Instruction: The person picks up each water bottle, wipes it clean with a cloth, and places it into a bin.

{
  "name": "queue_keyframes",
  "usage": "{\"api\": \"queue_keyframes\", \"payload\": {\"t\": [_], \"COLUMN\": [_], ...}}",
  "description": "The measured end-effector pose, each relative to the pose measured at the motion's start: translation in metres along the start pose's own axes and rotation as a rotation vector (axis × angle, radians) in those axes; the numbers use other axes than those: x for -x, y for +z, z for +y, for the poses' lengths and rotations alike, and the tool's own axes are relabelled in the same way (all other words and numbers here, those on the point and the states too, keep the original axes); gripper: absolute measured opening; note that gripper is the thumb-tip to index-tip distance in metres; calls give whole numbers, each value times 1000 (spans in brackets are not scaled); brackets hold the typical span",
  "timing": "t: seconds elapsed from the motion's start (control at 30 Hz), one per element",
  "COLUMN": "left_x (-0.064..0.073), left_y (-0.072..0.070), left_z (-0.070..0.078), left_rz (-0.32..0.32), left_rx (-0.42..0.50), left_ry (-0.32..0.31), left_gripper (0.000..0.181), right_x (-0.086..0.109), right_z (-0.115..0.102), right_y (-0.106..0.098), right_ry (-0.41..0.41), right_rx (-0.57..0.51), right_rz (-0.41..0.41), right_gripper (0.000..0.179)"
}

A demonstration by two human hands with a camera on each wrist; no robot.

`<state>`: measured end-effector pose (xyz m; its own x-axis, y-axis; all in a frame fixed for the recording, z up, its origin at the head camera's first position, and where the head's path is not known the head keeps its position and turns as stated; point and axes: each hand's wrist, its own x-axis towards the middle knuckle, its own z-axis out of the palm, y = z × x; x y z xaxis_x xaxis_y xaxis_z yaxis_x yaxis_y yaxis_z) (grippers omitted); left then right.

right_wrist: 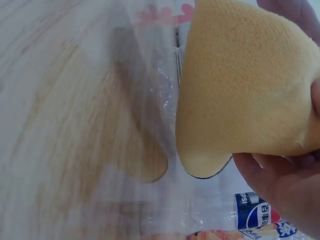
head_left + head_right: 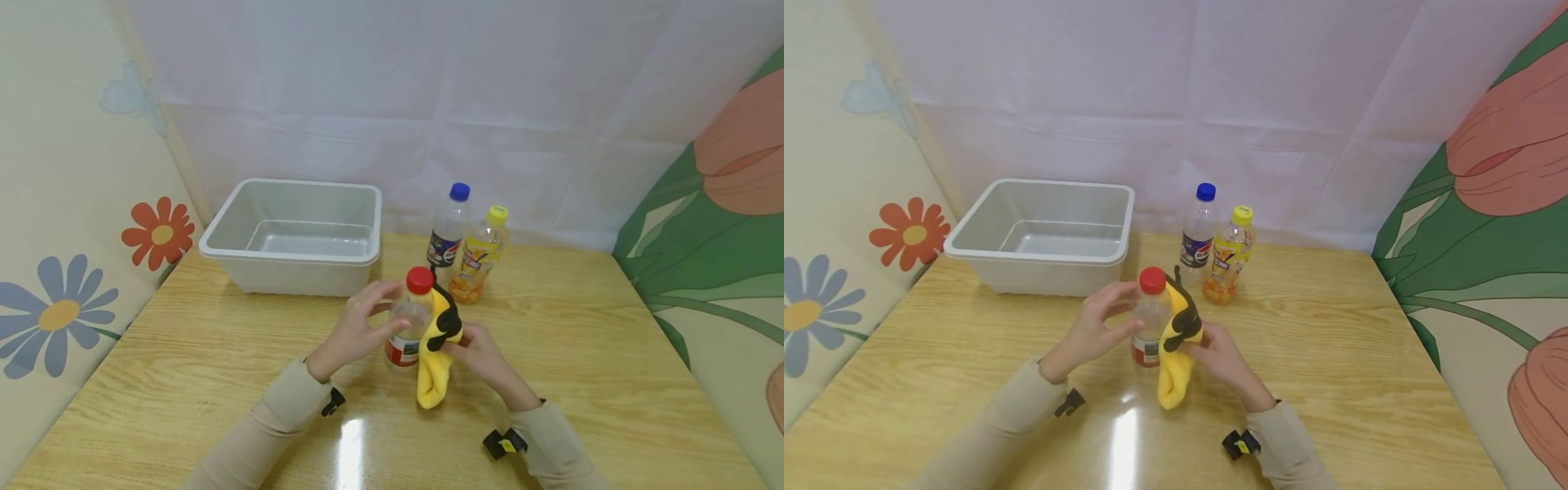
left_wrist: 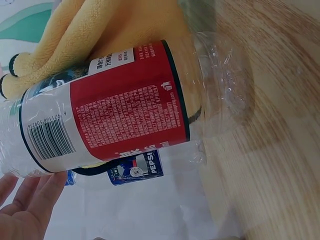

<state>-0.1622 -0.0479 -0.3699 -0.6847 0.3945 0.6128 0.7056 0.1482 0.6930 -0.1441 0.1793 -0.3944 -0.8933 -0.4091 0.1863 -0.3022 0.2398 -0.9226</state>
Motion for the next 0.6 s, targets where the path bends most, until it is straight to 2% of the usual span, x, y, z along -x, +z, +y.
{"api": "queue_keyframes", "payload": {"t": [0.4,0.6], "left_x": [0,-1], "left_y": [-2,-3], "left_z": [-1,-3], "left_rz": [-19,-46], "left_rx": [35,66], "left_ry": [-13,-25], "left_gripper": [52,53], "right_x": [-1,2], "right_z": [7,5], "right_y": [-11,-18], "right_ry": [114,132], "right_rx": [67,80], "right_rz": [-95,-63], "right_gripper": [24,23]}}
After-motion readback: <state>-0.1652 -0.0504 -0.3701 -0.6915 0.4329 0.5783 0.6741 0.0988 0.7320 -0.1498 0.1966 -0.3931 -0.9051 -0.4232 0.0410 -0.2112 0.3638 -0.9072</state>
